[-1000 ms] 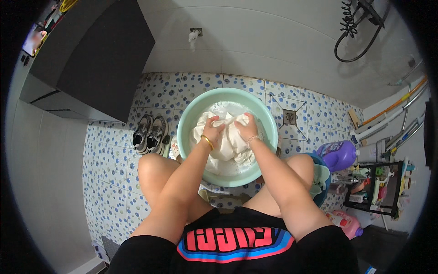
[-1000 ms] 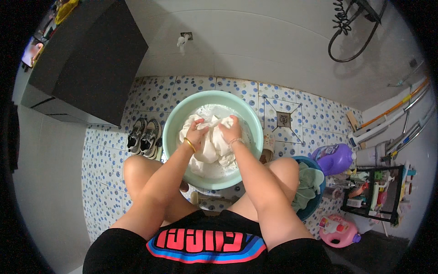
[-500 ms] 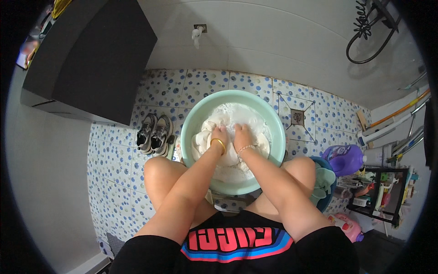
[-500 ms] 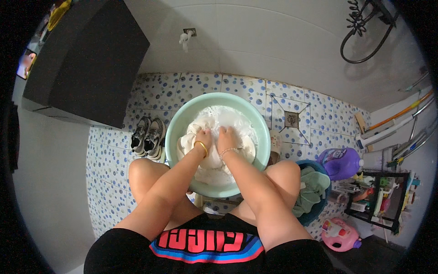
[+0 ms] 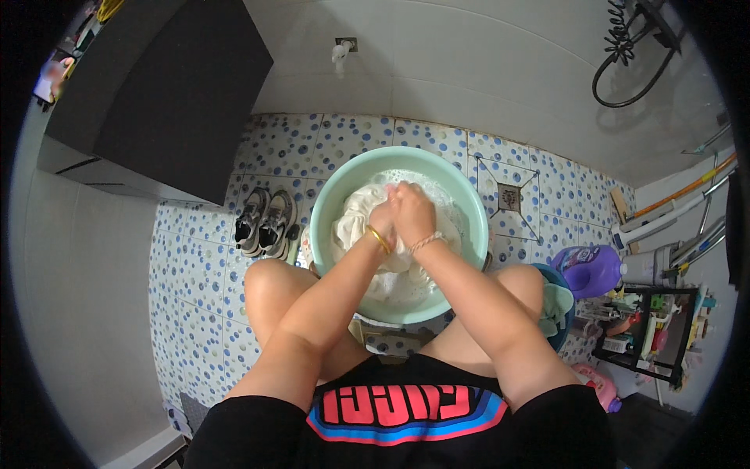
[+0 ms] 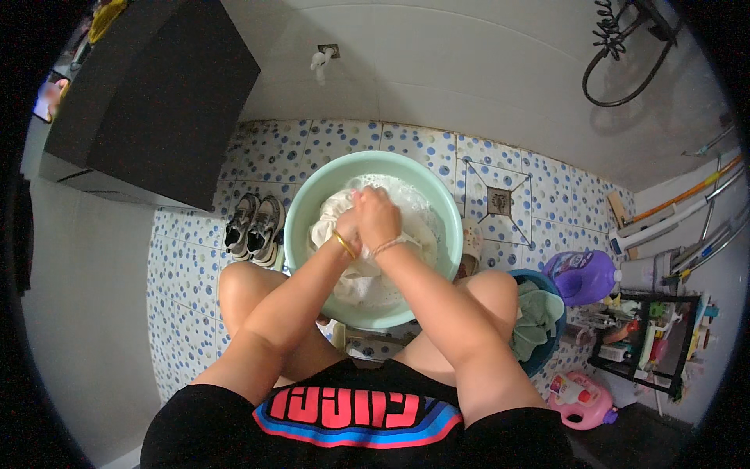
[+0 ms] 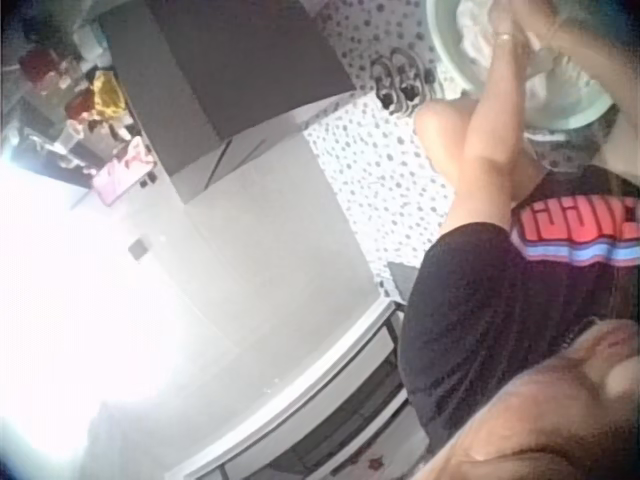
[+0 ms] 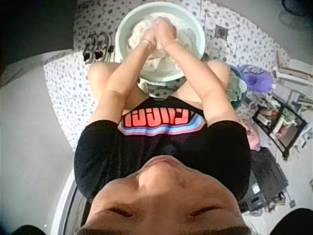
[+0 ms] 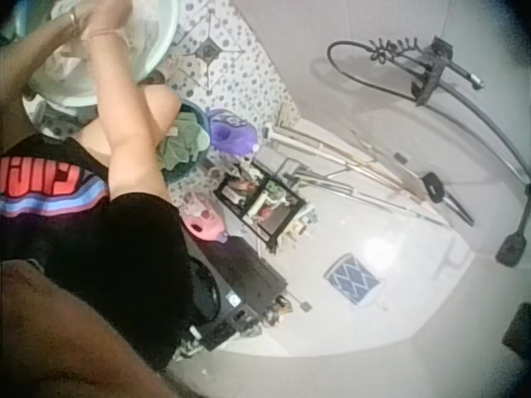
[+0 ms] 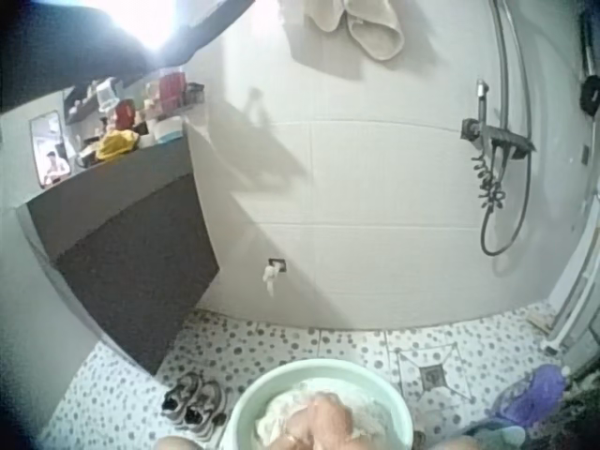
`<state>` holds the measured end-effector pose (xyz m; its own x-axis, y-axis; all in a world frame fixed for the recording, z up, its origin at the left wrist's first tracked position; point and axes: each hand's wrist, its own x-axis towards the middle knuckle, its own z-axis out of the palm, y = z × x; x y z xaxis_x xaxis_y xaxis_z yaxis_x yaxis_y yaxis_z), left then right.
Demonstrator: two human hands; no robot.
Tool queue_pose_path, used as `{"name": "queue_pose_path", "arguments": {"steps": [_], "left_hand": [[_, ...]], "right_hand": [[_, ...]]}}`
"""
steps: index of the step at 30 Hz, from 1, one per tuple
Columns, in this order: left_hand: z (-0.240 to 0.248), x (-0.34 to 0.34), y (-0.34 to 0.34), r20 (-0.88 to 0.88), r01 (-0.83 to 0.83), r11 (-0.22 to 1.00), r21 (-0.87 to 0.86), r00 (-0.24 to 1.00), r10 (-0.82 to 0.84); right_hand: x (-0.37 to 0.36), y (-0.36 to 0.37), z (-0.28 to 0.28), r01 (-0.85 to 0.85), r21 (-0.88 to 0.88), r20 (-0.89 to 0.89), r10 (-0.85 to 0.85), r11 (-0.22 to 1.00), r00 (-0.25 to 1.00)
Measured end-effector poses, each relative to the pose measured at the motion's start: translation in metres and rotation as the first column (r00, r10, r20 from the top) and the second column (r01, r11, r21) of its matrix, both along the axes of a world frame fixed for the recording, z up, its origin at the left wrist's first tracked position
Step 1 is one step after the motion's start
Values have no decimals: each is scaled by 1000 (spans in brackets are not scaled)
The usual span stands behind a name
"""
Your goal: The person sits on the floor and hand-washes a white cloth in a light green basin filled with soapy water. They repeatedly submerge, scrub, and wring the cloth by hand throughout the clip.
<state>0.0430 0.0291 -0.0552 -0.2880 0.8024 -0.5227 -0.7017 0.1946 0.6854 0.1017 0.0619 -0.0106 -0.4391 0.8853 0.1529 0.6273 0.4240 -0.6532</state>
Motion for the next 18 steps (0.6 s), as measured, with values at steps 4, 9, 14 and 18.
{"name": "queue_pose_path", "arguments": {"steps": [4,9,14,18], "left_hand": [[-3,-23,0,199,111,952,-284,978,-54],[22,5,-7,-67,-87,954,-286,995,70],[-7,-20,-29,302,87,994,70,948,-104],[34,3,-23,227,53,996,-77,973,-34]], "right_hand": [[5,-41,9,-255,168,-153,281,952,947],[18,3,10,-5,-14,17,5,1000,1000],[19,-42,11,-243,187,-119,268,952,956],[28,1,12,-59,81,-86,66,995,994]]}}
